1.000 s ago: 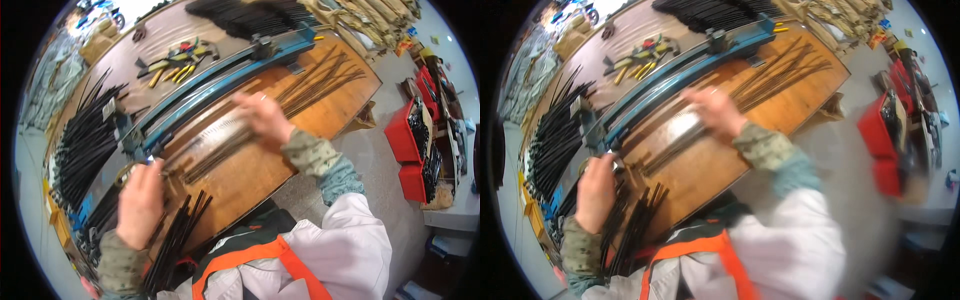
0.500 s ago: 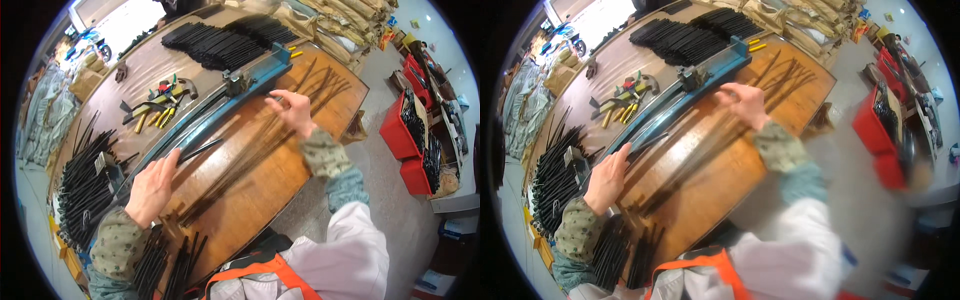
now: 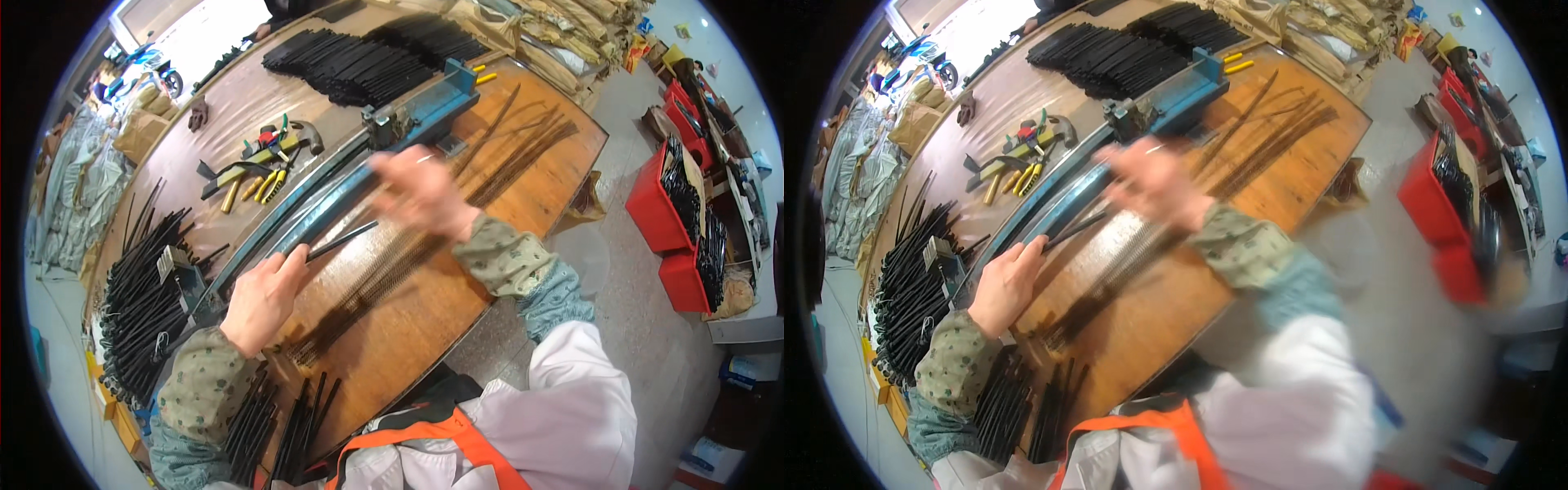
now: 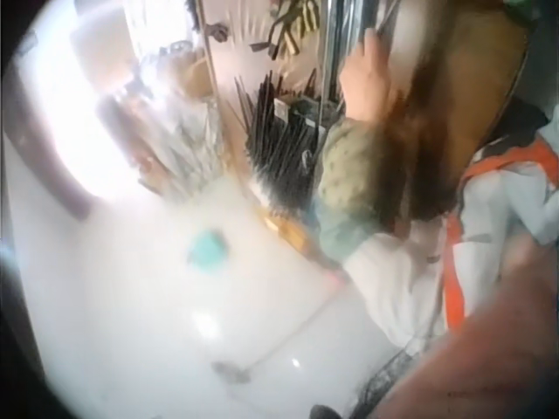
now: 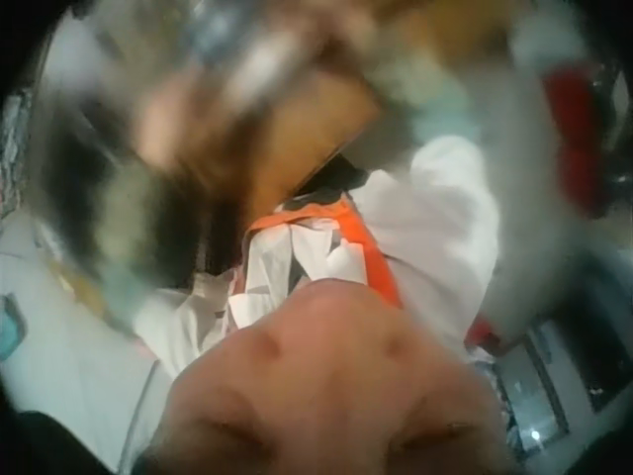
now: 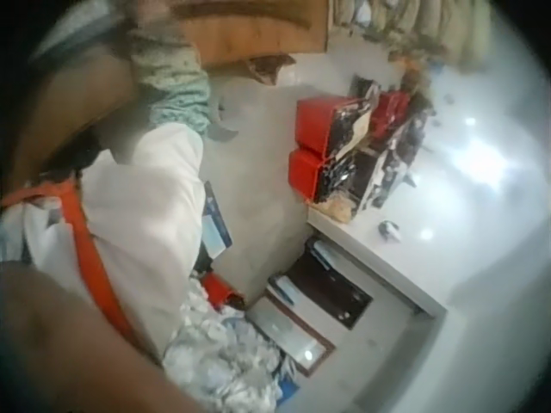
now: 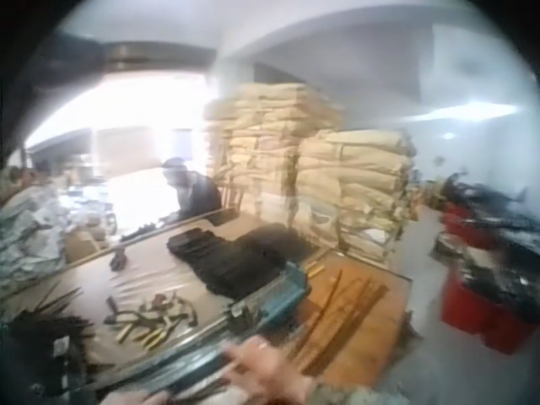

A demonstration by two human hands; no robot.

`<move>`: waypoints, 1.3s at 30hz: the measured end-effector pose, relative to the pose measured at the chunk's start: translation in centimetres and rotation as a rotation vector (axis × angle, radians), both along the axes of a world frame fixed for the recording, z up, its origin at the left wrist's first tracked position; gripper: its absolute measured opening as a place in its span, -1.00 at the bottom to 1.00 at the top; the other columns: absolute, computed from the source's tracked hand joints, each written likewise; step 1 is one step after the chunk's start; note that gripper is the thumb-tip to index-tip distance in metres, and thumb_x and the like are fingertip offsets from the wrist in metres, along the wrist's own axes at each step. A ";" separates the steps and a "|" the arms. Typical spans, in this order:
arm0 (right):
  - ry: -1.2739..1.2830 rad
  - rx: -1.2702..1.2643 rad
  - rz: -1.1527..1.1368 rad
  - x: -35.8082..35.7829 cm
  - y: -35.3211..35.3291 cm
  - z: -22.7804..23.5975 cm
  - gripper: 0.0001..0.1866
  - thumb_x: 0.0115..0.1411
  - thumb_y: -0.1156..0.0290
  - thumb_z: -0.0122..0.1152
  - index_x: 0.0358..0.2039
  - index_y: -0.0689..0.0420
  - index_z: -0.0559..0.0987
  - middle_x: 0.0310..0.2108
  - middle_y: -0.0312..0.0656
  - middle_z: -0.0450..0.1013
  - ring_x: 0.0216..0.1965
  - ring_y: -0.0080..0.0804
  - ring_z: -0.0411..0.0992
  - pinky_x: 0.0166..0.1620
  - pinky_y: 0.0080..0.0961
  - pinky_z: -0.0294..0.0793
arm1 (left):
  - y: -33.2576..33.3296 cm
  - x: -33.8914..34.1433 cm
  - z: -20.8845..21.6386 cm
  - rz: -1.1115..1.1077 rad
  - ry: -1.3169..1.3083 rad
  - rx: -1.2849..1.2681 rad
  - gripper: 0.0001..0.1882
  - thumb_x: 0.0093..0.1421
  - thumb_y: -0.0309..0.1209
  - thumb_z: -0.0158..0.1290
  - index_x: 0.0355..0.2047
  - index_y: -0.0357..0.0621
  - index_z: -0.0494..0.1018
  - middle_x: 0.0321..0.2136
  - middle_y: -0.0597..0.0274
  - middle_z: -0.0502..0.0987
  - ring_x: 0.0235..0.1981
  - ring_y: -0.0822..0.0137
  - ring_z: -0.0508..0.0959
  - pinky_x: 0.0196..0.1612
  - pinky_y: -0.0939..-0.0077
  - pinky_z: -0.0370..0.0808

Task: The person repeatedly inserts metal springs into plastic tubes by hand and places the assembled tubes onto a stack on the table.

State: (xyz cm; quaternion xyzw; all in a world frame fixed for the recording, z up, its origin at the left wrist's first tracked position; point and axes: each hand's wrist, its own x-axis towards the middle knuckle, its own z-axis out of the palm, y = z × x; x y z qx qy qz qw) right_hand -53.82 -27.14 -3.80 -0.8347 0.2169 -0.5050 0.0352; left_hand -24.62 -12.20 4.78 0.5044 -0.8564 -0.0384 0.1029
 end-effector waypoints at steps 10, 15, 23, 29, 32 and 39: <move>0.105 0.133 -0.021 7.2 7.7 2.2 -0.39 0.20 0.29 0.42 0.26 0.03 0.50 -0.38 -0.26 0.56 -0.42 -0.38 0.50 -0.27 -0.32 0.50 | 3.8 4.1 2.6 0.046 0.007 -0.106 -0.66 0.24 -0.49 0.19 0.04 -0.06 0.54 -0.49 0.10 0.40 -0.48 0.01 0.52 -0.45 0.14 0.46; 0.003 0.192 0.196 5.7 6.6 0.3 -0.71 0.14 0.43 0.39 -0.09 0.00 0.71 -0.44 -0.29 0.52 -0.39 -0.26 0.48 -0.26 -0.29 0.47 | 5.5 7.7 3.1 0.156 -0.010 -0.140 -0.58 0.20 -0.52 0.24 0.09 -0.02 0.57 -0.52 0.12 0.34 -0.53 0.08 0.47 -0.47 0.19 0.41; 0.095 0.059 -0.034 6.6 4.6 0.0 -0.72 0.24 0.52 0.31 -0.03 0.07 0.69 -0.43 -0.23 0.56 -0.42 -0.21 0.45 -0.23 -0.27 0.39 | 10.1 15.3 5.5 0.344 0.103 -0.389 -0.69 0.27 -0.58 0.18 0.04 -0.21 0.54 -0.35 0.00 0.52 -0.41 0.02 0.55 -0.31 0.26 0.51; 0.180 0.642 0.288 17.9 5.6 0.3 -0.84 0.36 0.34 0.23 -0.15 0.11 0.65 -0.31 -0.10 0.63 -0.23 -0.08 0.61 -0.15 -0.27 0.56 | 14.5 19.8 9.2 0.539 0.103 -0.549 -0.76 0.35 -0.54 0.17 0.00 -0.31 0.53 -0.36 0.01 0.51 -0.45 0.17 0.49 -0.35 0.37 0.45; 0.121 0.772 0.573 27.2 7.5 3.9 -0.83 0.37 0.31 0.26 -0.18 0.13 0.64 -0.36 -0.10 0.64 -0.28 -0.15 0.63 -0.19 -0.37 0.57 | 17.4 21.5 8.6 0.604 0.154 -0.574 -0.76 0.34 -0.53 0.18 0.00 -0.30 0.54 -0.40 0.01 0.49 -0.47 0.19 0.47 -0.36 0.39 0.43; 0.062 0.391 0.781 36.7 9.7 5.9 -0.94 0.29 0.44 0.32 -0.29 0.13 0.69 -0.36 -0.26 0.63 -0.34 -0.37 0.50 -0.21 -0.46 0.45 | 27.4 25.8 5.9 0.827 0.143 -0.470 -0.73 0.35 -0.54 0.16 0.04 -0.27 0.54 -0.42 0.01 0.50 -0.47 0.13 0.51 -0.36 0.34 0.45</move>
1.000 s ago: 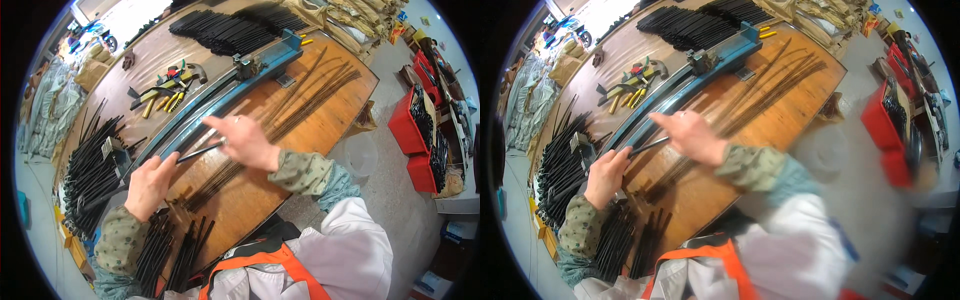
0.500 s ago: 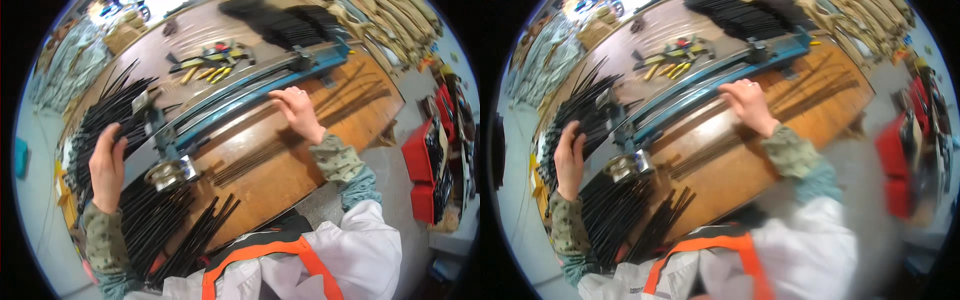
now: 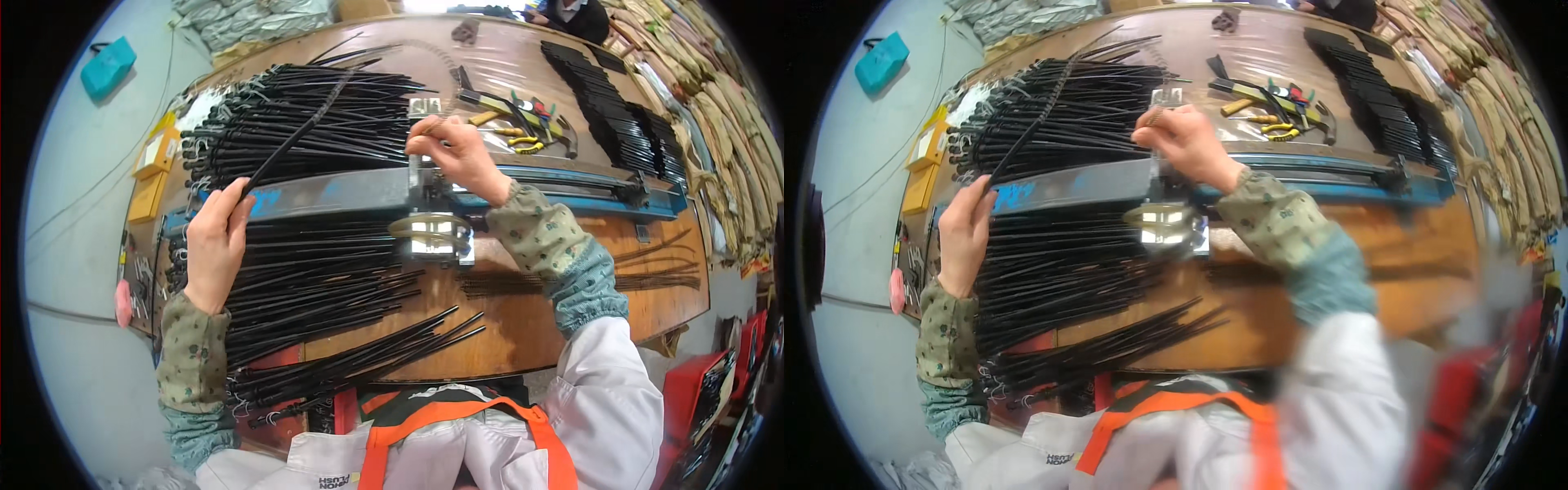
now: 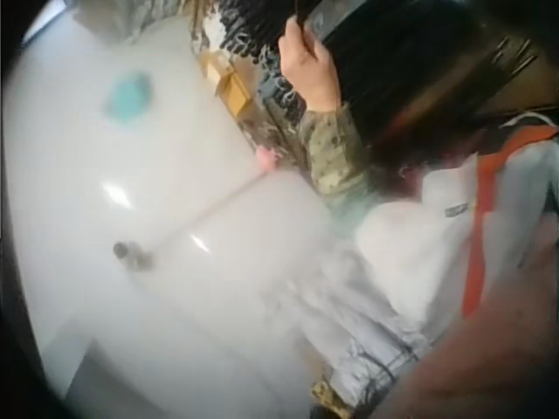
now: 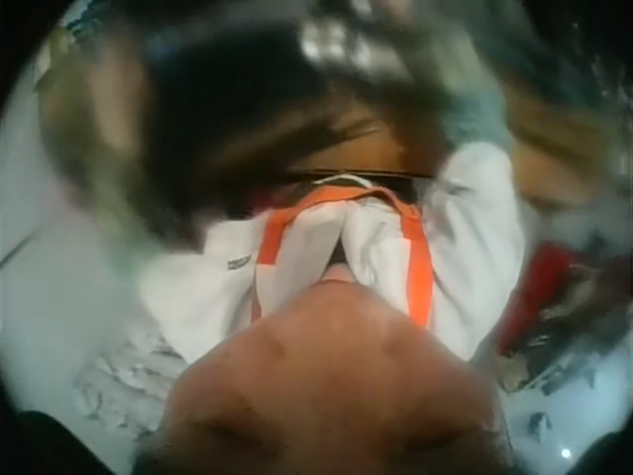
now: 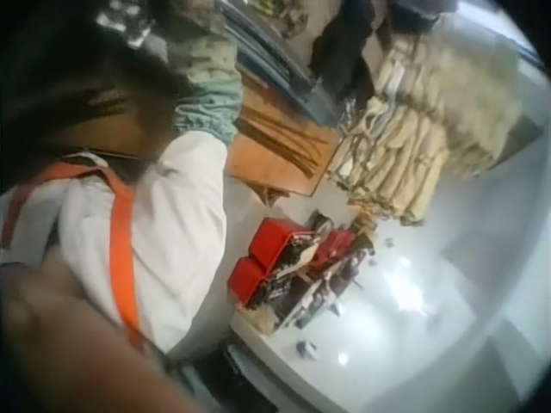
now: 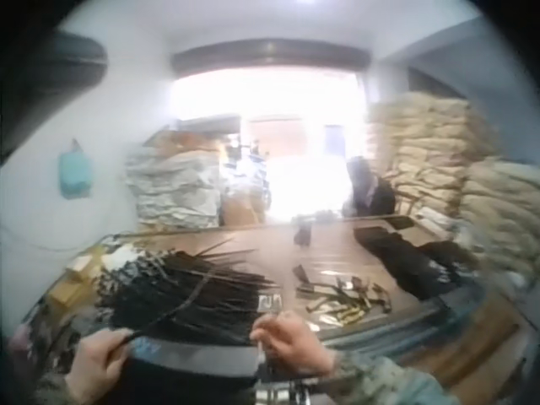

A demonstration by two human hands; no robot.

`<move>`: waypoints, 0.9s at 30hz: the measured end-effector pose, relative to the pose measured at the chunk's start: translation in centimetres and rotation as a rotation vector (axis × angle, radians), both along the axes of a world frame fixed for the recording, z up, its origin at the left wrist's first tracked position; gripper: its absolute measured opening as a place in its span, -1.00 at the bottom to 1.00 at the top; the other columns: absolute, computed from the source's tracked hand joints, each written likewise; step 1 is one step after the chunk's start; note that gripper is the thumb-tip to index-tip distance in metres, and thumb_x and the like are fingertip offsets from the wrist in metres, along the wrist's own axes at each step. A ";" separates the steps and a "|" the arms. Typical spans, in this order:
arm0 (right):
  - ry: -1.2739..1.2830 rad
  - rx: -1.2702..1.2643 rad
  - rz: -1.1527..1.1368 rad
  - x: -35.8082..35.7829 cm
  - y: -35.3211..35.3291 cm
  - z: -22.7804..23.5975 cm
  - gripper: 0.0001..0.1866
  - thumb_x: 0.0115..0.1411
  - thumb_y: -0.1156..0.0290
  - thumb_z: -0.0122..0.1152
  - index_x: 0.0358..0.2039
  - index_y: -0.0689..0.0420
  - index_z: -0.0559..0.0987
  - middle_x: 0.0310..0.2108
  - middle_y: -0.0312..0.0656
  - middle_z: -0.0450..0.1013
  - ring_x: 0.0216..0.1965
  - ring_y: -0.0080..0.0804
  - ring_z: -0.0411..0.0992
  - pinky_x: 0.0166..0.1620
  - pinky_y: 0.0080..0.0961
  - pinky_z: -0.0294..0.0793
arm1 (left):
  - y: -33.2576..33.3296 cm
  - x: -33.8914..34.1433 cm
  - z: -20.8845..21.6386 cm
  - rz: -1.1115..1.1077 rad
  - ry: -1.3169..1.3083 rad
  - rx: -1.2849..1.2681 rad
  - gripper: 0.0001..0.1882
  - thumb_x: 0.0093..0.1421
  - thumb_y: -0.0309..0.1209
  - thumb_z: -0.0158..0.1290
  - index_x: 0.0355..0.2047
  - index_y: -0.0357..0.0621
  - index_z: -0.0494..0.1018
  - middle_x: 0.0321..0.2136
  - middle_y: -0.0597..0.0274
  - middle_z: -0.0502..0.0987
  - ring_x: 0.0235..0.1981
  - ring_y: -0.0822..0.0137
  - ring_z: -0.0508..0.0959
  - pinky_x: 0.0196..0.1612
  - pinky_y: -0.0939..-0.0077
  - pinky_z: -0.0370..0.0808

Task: The person repeatedly inserts metal springs into plastic tubes by hand and places the assembled tubes onto a stack on the table.

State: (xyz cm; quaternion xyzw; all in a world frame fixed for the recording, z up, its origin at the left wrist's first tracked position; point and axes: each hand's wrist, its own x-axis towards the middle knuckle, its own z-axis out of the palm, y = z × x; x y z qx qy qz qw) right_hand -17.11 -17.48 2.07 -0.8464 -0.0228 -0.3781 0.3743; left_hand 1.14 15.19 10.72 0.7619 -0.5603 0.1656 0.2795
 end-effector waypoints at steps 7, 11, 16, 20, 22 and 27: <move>0.060 -0.224 -0.089 1.0 0.4 0.5 -0.86 0.27 0.33 0.38 -0.24 0.09 0.67 -0.38 -0.16 0.65 -0.41 -0.24 0.58 -0.27 -0.38 0.54 | 1.2 1.1 -2.7 0.012 0.082 0.002 -0.73 0.33 -0.54 0.17 0.03 -0.28 0.54 -0.40 0.01 0.53 -0.44 0.09 0.54 -0.35 0.32 0.47; 0.389 -0.065 0.128 3.1 1.5 0.7 -0.81 0.33 0.26 0.25 -0.18 0.10 0.65 -0.31 0.03 0.64 -0.26 0.04 0.62 -0.14 -0.17 0.59 | 0.5 1.2 -2.7 0.018 0.127 -0.002 -0.73 0.32 -0.55 0.18 0.03 -0.26 0.54 -0.43 0.01 0.50 -0.47 0.10 0.52 -0.36 0.30 0.46; 0.529 -0.527 -0.006 4.0 1.9 -1.6 -0.90 0.28 0.35 0.26 -0.30 0.09 0.60 -0.34 -0.05 0.63 -0.28 -0.03 0.61 -0.20 -0.04 0.51 | 0.5 1.9 -2.6 0.049 0.063 0.033 -0.73 0.32 -0.49 0.19 0.02 -0.20 0.55 -0.46 0.05 0.47 -0.49 0.07 0.51 -0.38 0.28 0.45; 0.282 -0.601 -0.340 -4.9 -4.9 -2.8 -0.95 0.19 0.48 0.25 -0.39 0.05 0.55 -0.47 -0.15 0.54 -0.37 -0.14 0.55 -0.18 -0.14 0.40 | 0.6 3.7 -3.4 0.103 -0.005 0.148 -0.73 0.32 -0.38 0.20 0.02 -0.06 0.57 -0.45 0.06 0.48 -0.44 0.02 0.56 -0.36 0.22 0.48; 0.250 -0.697 -0.461 -11.5 -8.1 -3.5 -0.94 0.18 0.48 0.27 -0.35 0.00 0.60 -0.43 -0.22 0.55 -0.31 -0.15 0.52 -0.05 -0.18 0.35 | 0.1 4.8 -4.3 0.081 -0.052 0.204 -0.71 0.33 -0.30 0.18 0.05 0.05 0.58 -0.43 0.09 0.51 -0.42 0.02 0.60 -0.37 0.17 0.51; 0.454 -0.848 -0.774 -24.7 -13.9 -3.7 -0.93 0.31 0.40 0.22 -0.24 0.07 0.60 -0.28 -0.18 0.56 -0.08 -0.15 0.46 0.17 -0.17 0.26 | -9.3 1.9 -7.6 -0.224 -0.110 0.325 -0.70 0.29 -0.32 0.14 0.04 0.22 0.59 -0.46 0.17 0.51 -0.36 0.09 0.63 -0.36 0.15 0.57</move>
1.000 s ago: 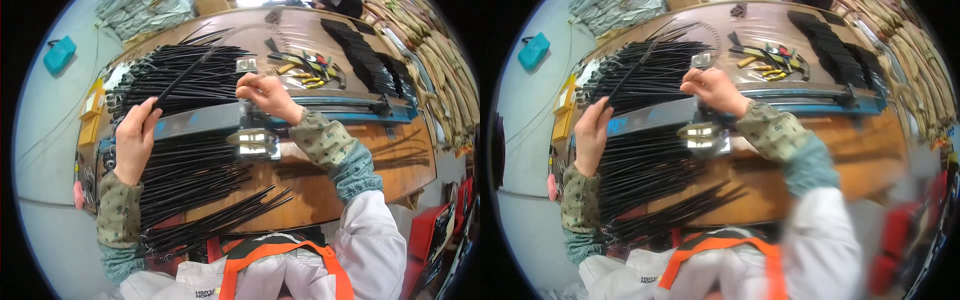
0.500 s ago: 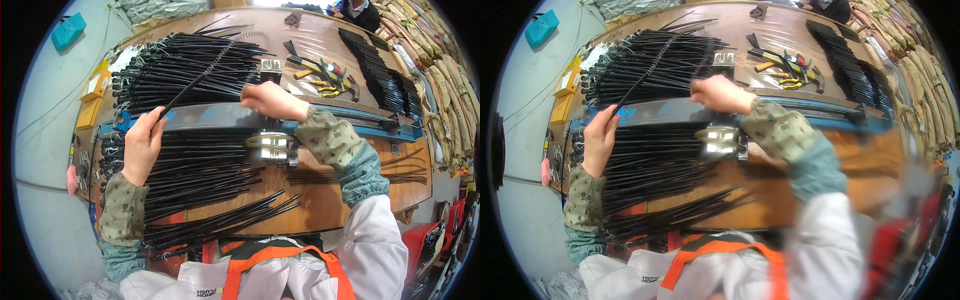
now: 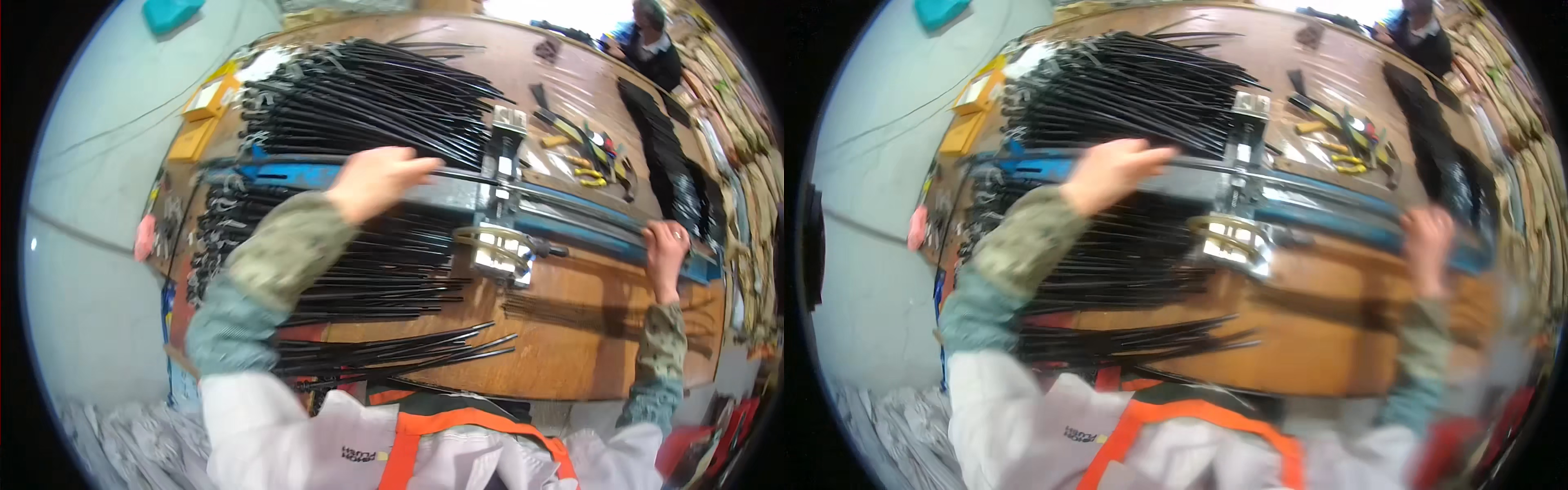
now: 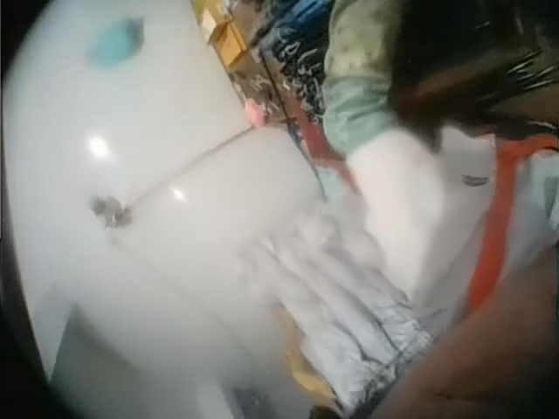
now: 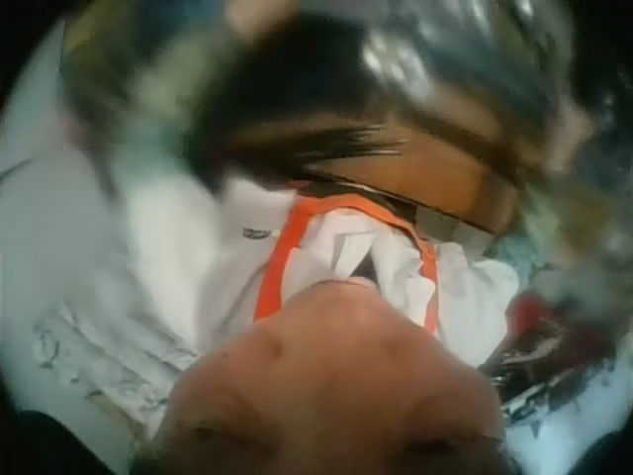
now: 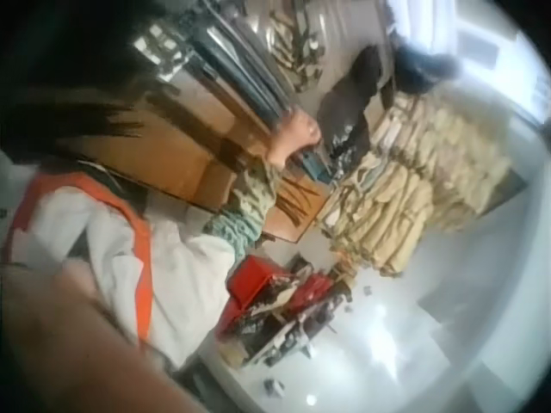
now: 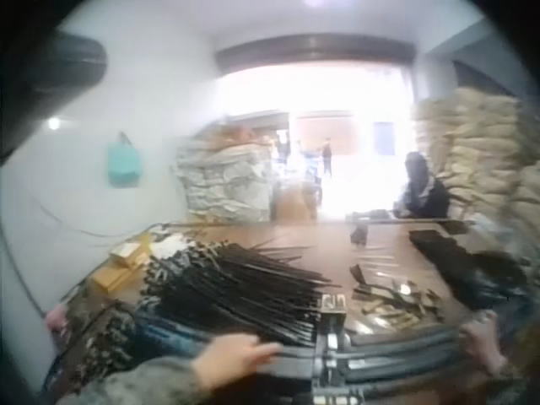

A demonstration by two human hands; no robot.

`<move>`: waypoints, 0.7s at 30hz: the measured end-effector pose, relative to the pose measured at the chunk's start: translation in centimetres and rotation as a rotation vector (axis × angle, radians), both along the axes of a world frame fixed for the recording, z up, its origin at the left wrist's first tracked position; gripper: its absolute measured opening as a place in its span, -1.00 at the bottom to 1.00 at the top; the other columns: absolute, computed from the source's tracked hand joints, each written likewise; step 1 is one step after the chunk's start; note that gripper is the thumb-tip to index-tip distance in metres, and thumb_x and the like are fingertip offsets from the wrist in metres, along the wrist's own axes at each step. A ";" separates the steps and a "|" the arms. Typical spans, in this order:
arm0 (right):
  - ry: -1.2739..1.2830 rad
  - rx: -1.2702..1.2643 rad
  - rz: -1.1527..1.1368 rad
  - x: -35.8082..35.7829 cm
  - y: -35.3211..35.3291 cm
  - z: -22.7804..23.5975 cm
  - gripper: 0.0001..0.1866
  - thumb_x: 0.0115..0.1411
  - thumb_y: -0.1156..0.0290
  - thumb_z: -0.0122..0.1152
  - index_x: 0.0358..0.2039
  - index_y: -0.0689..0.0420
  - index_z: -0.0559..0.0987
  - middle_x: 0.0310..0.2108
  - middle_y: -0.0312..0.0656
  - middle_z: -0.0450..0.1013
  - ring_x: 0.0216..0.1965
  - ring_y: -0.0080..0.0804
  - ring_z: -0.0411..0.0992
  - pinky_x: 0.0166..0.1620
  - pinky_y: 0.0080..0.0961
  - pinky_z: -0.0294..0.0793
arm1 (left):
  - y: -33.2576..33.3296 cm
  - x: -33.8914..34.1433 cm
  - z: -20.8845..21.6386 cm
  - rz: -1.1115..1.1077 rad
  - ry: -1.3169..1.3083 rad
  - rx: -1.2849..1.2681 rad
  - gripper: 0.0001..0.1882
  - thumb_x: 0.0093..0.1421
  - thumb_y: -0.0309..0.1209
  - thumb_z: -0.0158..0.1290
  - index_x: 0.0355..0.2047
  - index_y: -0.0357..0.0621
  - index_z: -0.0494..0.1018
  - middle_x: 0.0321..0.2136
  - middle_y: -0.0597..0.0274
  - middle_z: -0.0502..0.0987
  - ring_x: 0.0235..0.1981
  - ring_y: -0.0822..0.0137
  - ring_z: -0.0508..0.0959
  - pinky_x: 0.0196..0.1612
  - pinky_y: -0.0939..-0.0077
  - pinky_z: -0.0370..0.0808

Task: The person repeatedly inserts metal springs into plastic tubes by hand and places the assembled tubes onto a stack on the table.

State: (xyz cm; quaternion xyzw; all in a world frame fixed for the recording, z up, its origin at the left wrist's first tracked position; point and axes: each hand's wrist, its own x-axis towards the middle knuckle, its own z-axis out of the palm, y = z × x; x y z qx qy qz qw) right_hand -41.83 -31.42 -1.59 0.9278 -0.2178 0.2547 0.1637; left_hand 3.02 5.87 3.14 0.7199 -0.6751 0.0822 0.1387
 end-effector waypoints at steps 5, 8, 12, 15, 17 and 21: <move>-0.079 0.072 0.091 -1.1 -1.2 -1.5 -0.95 0.30 0.45 0.21 -0.29 0.13 0.54 -0.35 -0.13 0.48 -0.16 -0.10 0.42 0.02 -0.15 0.30 | -6.3 -2.0 -3.0 -0.103 0.018 -0.106 -0.77 0.36 -0.14 0.10 -0.22 -0.01 0.56 -0.44 0.15 0.54 -0.35 0.07 0.62 -0.30 0.15 0.59; -0.120 0.109 0.095 -1.5 -1.6 -2.7 -0.92 0.29 0.47 0.22 -0.32 0.19 0.53 -0.37 -0.08 0.47 -0.25 -0.05 0.42 -0.11 -0.20 0.34 | -5.6 -2.7 -4.1 -0.059 0.068 -0.100 -0.75 0.38 -0.16 0.09 -0.29 -0.05 0.56 -0.44 0.17 0.54 -0.32 0.08 0.61 -0.23 0.18 0.57; -0.174 0.146 0.099 -0.7 -1.1 -2.9 -0.92 0.29 0.48 0.22 -0.31 0.22 0.53 -0.37 -0.06 0.47 -0.25 -0.02 0.42 -0.12 -0.21 0.35 | -5.7 -2.5 -4.3 -0.070 0.180 -0.091 -0.74 0.38 -0.17 0.10 -0.24 -0.07 0.61 -0.39 0.13 0.55 -0.27 0.03 0.61 -0.17 0.17 0.56; -0.157 0.164 0.035 -0.9 -0.8 -2.5 -0.92 0.29 0.48 0.22 -0.30 0.22 0.54 -0.36 -0.06 0.47 -0.24 -0.02 0.43 -0.09 -0.21 0.36 | -6.3 -2.5 -4.5 -0.080 0.256 -0.110 -0.77 0.33 -0.19 0.16 -0.23 -0.08 0.63 -0.37 0.10 0.56 -0.25 0.00 0.61 -0.15 0.11 0.56; -0.178 0.232 0.012 -1.3 -0.3 -1.9 -0.93 0.28 0.48 0.23 -0.29 0.20 0.55 -0.35 -0.06 0.48 -0.22 -0.01 0.44 -0.06 -0.18 0.36 | -7.0 -2.7 -4.7 -0.086 0.343 -0.156 -0.77 0.28 -0.19 0.21 -0.25 -0.07 0.64 -0.36 0.09 0.54 -0.26 -0.01 0.60 -0.18 0.06 0.54; -0.205 0.178 -0.021 -0.4 0.4 -1.5 -0.92 0.19 0.48 0.29 -0.30 0.15 0.59 -0.34 -0.04 0.52 -0.13 0.06 0.46 0.01 -0.08 0.36 | -6.8 -2.6 -4.9 -0.083 0.262 -0.193 -0.77 0.26 -0.18 0.23 -0.22 -0.03 0.65 -0.42 0.07 0.49 -0.30 -0.03 0.55 -0.26 0.07 0.50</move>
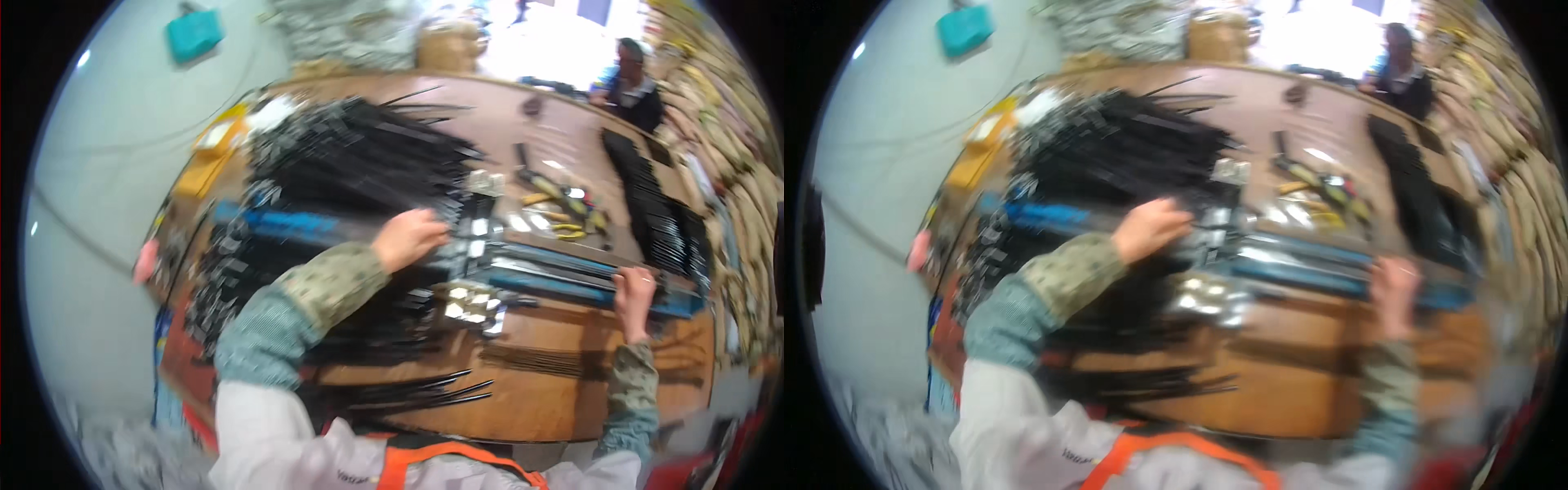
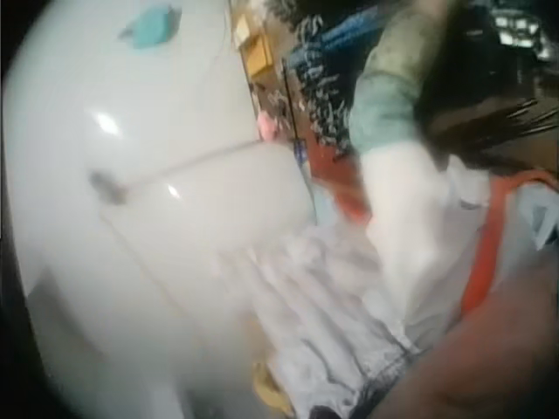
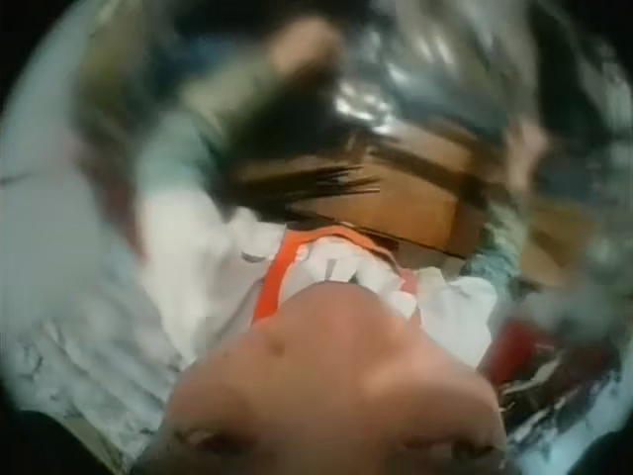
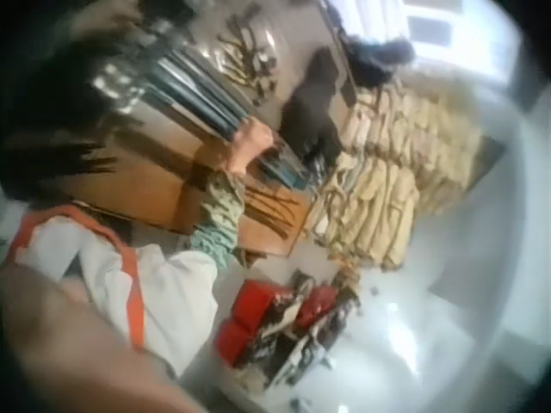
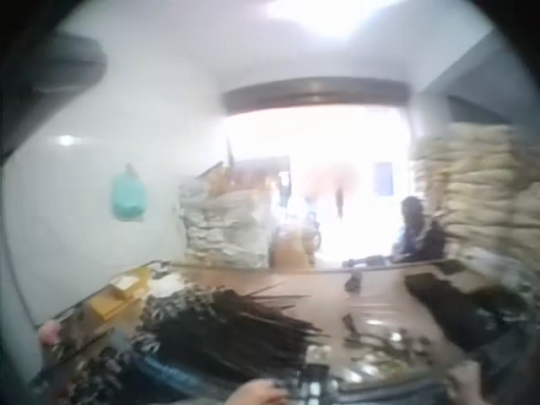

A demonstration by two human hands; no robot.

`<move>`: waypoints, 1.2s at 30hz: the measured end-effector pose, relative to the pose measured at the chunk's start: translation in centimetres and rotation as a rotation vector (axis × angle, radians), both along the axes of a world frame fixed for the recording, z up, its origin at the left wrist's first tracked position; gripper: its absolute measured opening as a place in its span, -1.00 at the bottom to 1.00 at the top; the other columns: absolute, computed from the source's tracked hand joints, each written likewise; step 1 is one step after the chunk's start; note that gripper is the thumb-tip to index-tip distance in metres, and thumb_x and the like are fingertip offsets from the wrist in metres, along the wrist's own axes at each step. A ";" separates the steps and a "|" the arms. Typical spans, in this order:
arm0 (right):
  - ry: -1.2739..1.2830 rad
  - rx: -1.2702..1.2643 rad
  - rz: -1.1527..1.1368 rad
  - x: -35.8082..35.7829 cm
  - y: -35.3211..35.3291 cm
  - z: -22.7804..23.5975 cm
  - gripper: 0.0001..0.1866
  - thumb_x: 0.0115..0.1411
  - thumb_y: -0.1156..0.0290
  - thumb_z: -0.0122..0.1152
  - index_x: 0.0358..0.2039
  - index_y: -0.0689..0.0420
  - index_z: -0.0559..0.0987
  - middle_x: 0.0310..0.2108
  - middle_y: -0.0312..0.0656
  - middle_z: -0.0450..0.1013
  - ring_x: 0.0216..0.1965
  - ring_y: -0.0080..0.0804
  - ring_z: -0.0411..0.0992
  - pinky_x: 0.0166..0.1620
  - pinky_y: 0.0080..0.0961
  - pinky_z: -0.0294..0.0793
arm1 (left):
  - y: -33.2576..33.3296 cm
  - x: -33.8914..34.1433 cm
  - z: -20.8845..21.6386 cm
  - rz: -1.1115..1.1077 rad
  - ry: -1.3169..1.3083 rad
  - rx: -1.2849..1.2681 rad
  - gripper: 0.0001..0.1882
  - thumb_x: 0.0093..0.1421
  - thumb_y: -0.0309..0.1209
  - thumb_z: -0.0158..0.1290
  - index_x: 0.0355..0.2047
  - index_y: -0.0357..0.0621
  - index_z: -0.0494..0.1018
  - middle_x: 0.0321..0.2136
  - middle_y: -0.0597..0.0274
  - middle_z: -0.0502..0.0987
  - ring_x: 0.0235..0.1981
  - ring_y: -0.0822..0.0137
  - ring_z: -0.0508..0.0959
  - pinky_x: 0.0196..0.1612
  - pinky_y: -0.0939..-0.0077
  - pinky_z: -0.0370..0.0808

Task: The person repeatedly inserts metal springs into plastic tubes by hand and places the assembled tubes onto a stack on the table.

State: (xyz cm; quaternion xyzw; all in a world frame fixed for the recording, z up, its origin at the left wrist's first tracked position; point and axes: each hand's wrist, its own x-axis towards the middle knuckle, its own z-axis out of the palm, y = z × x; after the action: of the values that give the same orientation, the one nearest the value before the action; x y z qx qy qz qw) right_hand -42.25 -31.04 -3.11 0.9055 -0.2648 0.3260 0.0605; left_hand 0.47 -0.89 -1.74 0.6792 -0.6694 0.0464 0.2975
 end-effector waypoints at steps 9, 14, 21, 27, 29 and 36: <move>0.023 -0.018 0.212 5.4 11.7 2.0 -0.57 0.15 0.44 0.39 0.06 0.10 0.61 0.06 -0.18 0.60 0.21 -0.10 0.43 0.20 -0.07 0.23 | -0.8 -1.5 0.6 0.044 -0.124 0.167 -0.73 0.41 -0.15 0.03 -0.34 -0.04 0.46 -0.46 0.14 0.60 -0.36 -0.01 0.63 -0.34 0.08 0.54; -0.022 0.108 0.287 5.3 14.1 1.3 -0.70 0.19 0.37 0.39 -0.05 0.09 0.65 -0.14 -0.25 0.65 0.00 -0.18 0.50 0.06 -0.20 0.27 | -0.9 -1.9 0.7 0.087 -0.111 0.221 -0.73 0.40 -0.17 0.04 -0.36 -0.06 0.45 -0.47 0.12 0.61 -0.39 -0.05 0.64 -0.37 0.03 0.53; 0.035 0.237 0.361 8.3 15.6 0.4 -0.71 0.20 0.34 0.41 -0.08 0.10 0.66 -0.29 -0.28 0.61 -0.18 -0.28 0.51 -0.05 -0.29 0.29 | -0.9 -1.7 0.7 0.101 -0.112 0.215 -0.72 0.40 -0.18 0.05 -0.38 -0.08 0.44 -0.47 0.12 0.61 -0.40 -0.06 0.63 -0.38 0.03 0.52; -0.012 0.453 0.444 8.8 16.0 -1.0 -0.78 0.22 0.49 0.35 -0.11 0.13 0.63 -0.32 -0.18 0.54 -0.24 -0.12 0.45 -0.09 -0.27 0.32 | -0.8 -1.5 0.5 0.099 -0.124 0.168 -0.72 0.38 -0.19 0.08 -0.40 -0.08 0.44 -0.49 0.13 0.60 -0.43 -0.05 0.63 -0.39 0.05 0.52; -0.120 0.571 0.446 8.7 15.7 -1.8 -0.80 0.22 0.57 0.30 -0.13 0.15 0.61 -0.31 -0.09 0.51 -0.26 -0.03 0.42 -0.14 -0.20 0.37 | -1.2 -1.2 0.4 0.099 -0.113 0.148 -0.73 0.36 -0.20 0.10 -0.41 -0.07 0.44 -0.51 0.15 0.59 -0.44 -0.04 0.62 -0.39 0.06 0.52; 0.186 0.741 0.362 7.2 16.8 -0.9 -0.55 0.16 0.18 0.46 -0.02 0.12 0.59 -0.21 -0.04 0.53 -0.14 0.01 0.49 -0.09 -0.23 0.43 | -1.4 -1.3 -0.7 -0.079 -0.343 -0.133 -0.73 0.30 -0.23 0.18 -0.48 -0.01 0.41 -0.61 0.28 0.44 -0.56 0.18 0.53 -0.48 0.27 0.43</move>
State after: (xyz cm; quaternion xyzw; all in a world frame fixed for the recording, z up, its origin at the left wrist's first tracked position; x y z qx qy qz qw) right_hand -35.09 -14.20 -4.04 0.9235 -0.1941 0.1311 -0.3037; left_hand -0.80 -2.26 -2.39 0.6135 -0.7318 0.1939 0.2247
